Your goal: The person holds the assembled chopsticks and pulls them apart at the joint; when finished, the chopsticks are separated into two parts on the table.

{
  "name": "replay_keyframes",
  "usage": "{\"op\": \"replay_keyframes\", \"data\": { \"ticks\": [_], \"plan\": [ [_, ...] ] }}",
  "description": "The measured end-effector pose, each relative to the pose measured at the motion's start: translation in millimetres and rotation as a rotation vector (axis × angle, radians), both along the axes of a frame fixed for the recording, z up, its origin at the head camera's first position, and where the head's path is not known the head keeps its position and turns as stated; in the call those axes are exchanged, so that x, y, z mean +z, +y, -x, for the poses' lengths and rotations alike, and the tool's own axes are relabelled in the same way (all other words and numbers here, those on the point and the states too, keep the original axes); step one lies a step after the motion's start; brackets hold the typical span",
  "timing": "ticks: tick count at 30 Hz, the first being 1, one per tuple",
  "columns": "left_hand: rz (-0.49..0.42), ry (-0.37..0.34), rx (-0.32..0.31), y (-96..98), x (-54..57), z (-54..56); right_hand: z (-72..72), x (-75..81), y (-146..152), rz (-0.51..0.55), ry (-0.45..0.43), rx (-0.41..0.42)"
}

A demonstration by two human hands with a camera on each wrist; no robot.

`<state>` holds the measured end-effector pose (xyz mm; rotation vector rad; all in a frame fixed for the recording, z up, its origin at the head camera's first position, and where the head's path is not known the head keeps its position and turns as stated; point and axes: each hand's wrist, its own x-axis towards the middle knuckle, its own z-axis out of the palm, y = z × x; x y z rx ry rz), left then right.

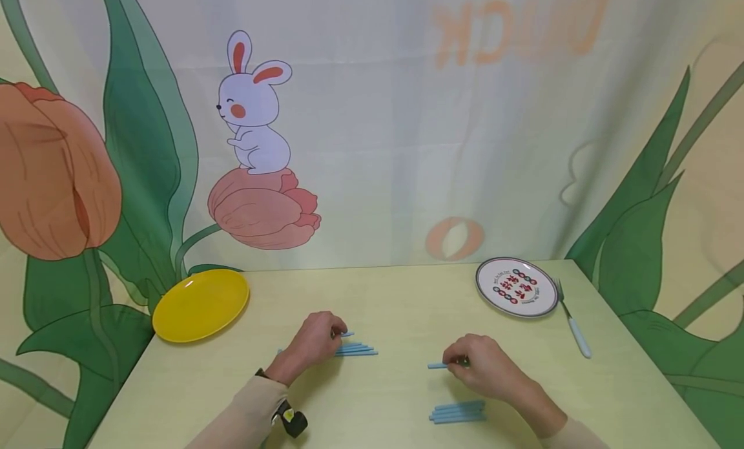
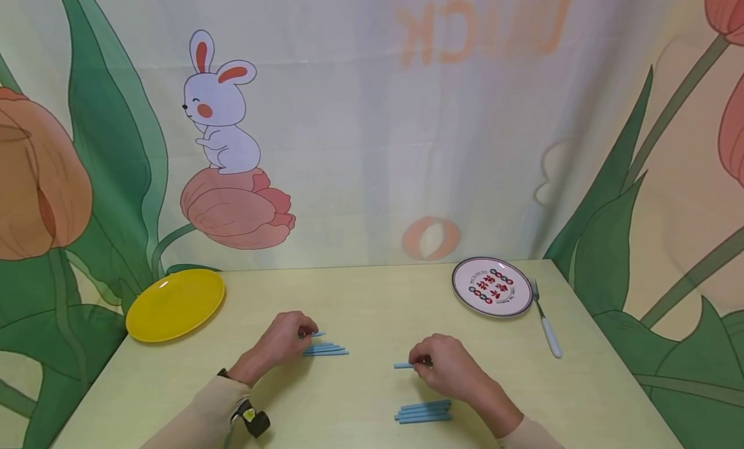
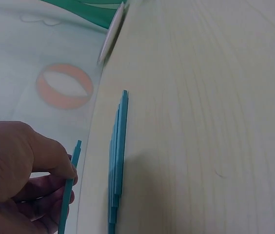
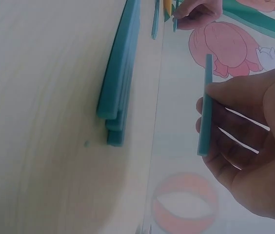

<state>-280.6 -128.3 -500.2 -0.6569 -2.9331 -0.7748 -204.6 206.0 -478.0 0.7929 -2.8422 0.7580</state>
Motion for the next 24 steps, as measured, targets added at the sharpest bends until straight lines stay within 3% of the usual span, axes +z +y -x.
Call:
{"op": "replay_keyframes", "data": {
  "ticks": [7, 24],
  "plan": [
    [-0.001, -0.027, 0.008, 0.6, -3.0, 1.7, -1.8, 0.0, 1.2, -0.006, -0.016, 0.009],
    [0.019, -0.006, -0.015, 1.3, -14.4, 5.5, -5.7, -3.7, 5.2, -0.022, -0.076, 0.034]
  ]
}}
